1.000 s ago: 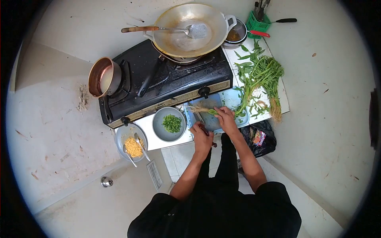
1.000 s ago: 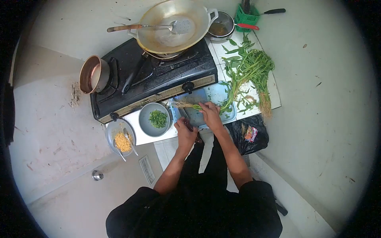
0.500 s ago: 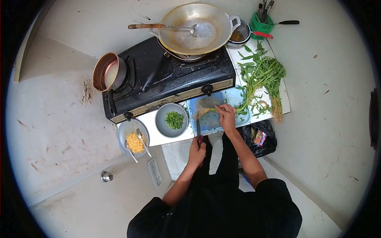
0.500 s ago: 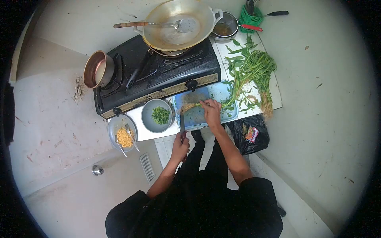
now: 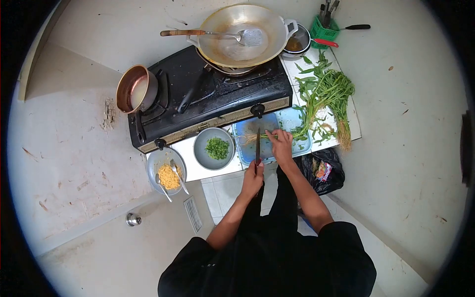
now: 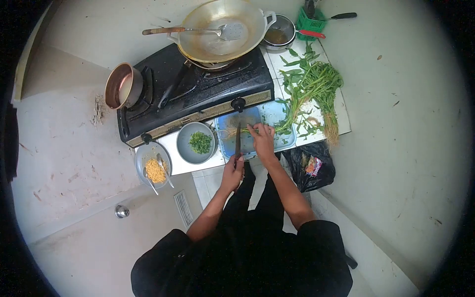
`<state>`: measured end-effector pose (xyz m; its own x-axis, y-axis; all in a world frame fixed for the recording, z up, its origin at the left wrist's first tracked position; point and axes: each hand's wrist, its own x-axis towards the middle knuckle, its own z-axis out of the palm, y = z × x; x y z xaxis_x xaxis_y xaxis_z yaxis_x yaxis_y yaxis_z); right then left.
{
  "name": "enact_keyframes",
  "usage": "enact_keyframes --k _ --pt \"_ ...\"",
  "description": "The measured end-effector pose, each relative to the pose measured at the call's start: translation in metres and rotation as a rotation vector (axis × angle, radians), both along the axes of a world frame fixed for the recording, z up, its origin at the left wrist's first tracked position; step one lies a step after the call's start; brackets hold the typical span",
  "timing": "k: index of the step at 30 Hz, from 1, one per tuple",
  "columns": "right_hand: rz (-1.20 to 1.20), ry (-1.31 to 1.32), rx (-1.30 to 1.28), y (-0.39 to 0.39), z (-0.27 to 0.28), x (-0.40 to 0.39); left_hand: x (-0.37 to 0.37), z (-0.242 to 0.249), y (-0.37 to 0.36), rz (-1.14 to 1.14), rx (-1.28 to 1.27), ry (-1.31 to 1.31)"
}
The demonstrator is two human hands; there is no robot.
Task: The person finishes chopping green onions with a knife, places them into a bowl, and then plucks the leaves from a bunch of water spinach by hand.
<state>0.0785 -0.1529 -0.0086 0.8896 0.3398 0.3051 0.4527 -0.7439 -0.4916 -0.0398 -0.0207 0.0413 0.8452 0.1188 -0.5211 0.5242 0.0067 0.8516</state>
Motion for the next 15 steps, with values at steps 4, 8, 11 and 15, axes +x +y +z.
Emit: enact_keyframes --k 4,8,11,15 --pt "0.018 0.037 -0.053 -0.004 0.006 -0.002 0.008 -0.017 -0.001 -0.062 0.078 0.002" --pt "0.005 0.071 0.07 0.0 0.018 -0.001 0.008 -0.015 0.004 -0.081 0.009 0.073" --pt "-0.011 0.095 0.117 0.0 0.019 0.001 0.007 -0.014 0.006 -0.106 0.07 0.091" --pt "-0.038 0.149 0.179 0.001 0.006 0.005 0.006 -0.036 0.009 -0.117 0.128 0.043"
